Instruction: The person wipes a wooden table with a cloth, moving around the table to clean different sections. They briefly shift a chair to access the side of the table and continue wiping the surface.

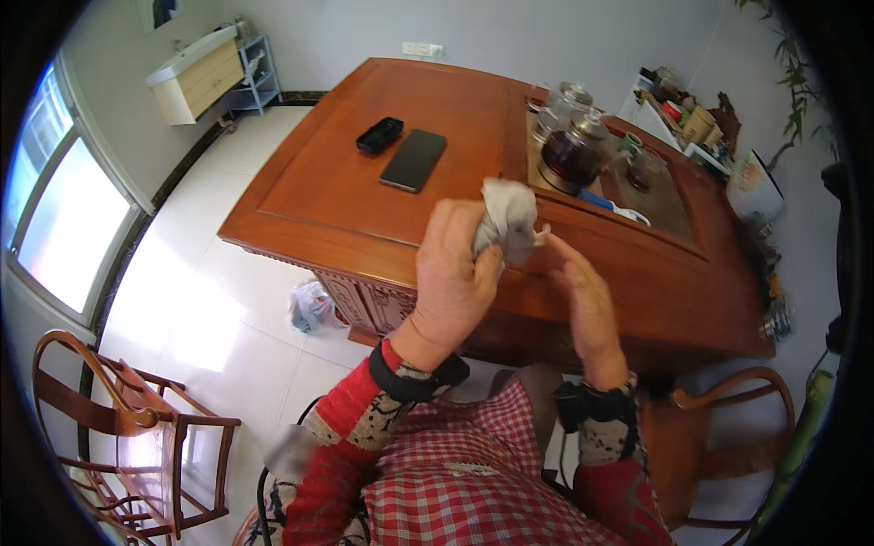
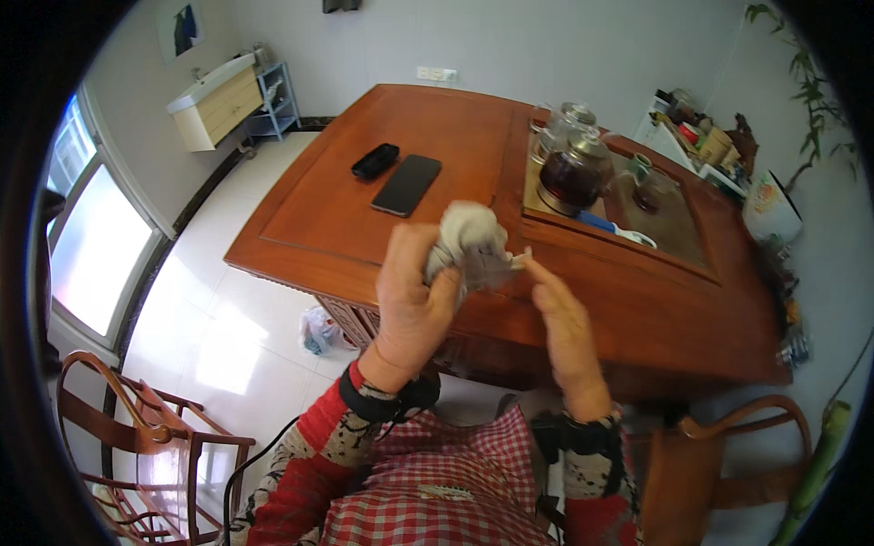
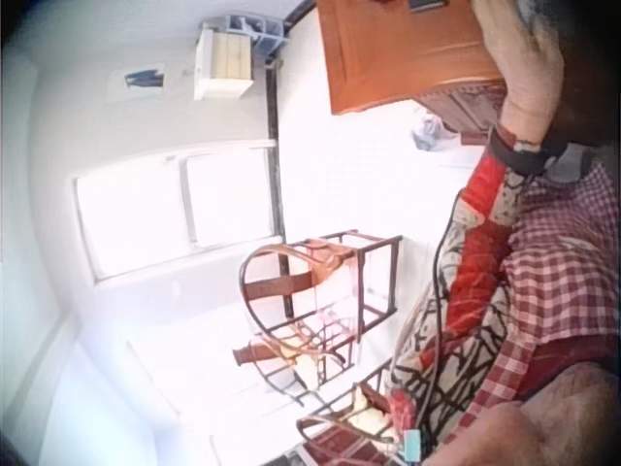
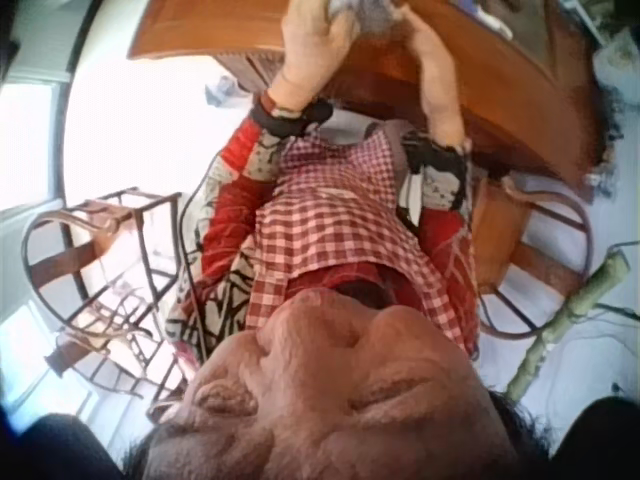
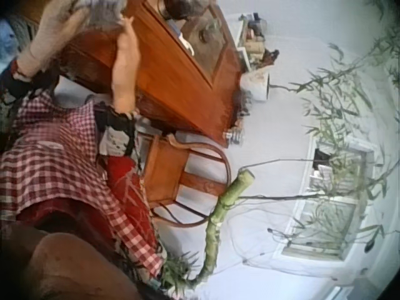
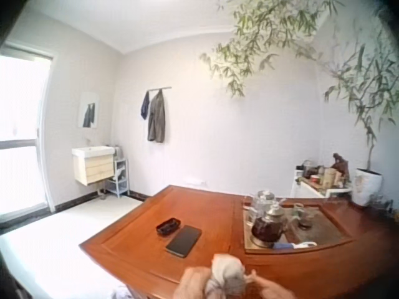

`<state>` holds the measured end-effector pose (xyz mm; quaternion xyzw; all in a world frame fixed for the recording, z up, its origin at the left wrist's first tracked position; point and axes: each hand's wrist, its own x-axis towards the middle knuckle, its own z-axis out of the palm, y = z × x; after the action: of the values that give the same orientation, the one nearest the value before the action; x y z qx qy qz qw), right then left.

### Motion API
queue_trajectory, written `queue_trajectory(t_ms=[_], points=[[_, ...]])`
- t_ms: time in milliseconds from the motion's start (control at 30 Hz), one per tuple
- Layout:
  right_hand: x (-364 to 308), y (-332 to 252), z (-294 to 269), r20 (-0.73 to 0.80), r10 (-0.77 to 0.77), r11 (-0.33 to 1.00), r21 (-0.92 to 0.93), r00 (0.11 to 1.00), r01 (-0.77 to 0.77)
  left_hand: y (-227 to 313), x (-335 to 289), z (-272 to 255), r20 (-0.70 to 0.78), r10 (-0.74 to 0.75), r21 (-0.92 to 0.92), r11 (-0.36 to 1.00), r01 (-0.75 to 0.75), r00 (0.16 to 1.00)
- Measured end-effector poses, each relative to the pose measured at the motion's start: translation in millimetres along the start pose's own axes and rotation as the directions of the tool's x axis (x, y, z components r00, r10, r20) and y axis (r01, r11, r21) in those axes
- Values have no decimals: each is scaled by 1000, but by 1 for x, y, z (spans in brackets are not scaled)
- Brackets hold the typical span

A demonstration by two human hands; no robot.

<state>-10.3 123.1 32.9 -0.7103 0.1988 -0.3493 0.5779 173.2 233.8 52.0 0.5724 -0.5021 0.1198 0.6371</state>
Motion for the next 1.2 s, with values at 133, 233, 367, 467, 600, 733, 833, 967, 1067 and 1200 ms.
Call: queue_trajectory(t_ms=[133,233,367,467,600,733,833,967,1067,1200], points=[[-6,13,-45,-266,32,951,-287,963,-111,-17,24,-20,177,87,329,933,-142,980],[-9,40,-55,-306,37,773,-594,951,-222,-33,2,-10,468,-86,587,775,-236,879],[-17,62,-53,-230,-16,362,-908,973,-208,-62,-27,25,536,-166,543,819,-187,828],[-18,59,-51,-245,6,346,-909,969,-232,-80,-28,26,589,-156,510,833,-215,793],[-15,52,-47,-282,73,340,-895,957,-290,-88,-31,-14,611,-139,472,854,-218,780],[-16,54,-47,-273,68,347,-895,960,-279,-109,-30,-79,560,-179,632,724,-277,809],[-17,58,-49,-260,50,328,-908,964,-262,-135,-20,-129,449,-275,753,629,-194,850],[-15,61,-48,-245,26,315,-918,969,-241,-178,1,-191,328,-305,871,464,-161,894],[-13,62,-46,-232,0,298,-928,973,-222,-218,28,-235,287,-403,905,411,-109,869],[-11,68,-49,-199,-66,282,-944,978,-173,-246,36,-243,117,-407,925,377,50,906]])
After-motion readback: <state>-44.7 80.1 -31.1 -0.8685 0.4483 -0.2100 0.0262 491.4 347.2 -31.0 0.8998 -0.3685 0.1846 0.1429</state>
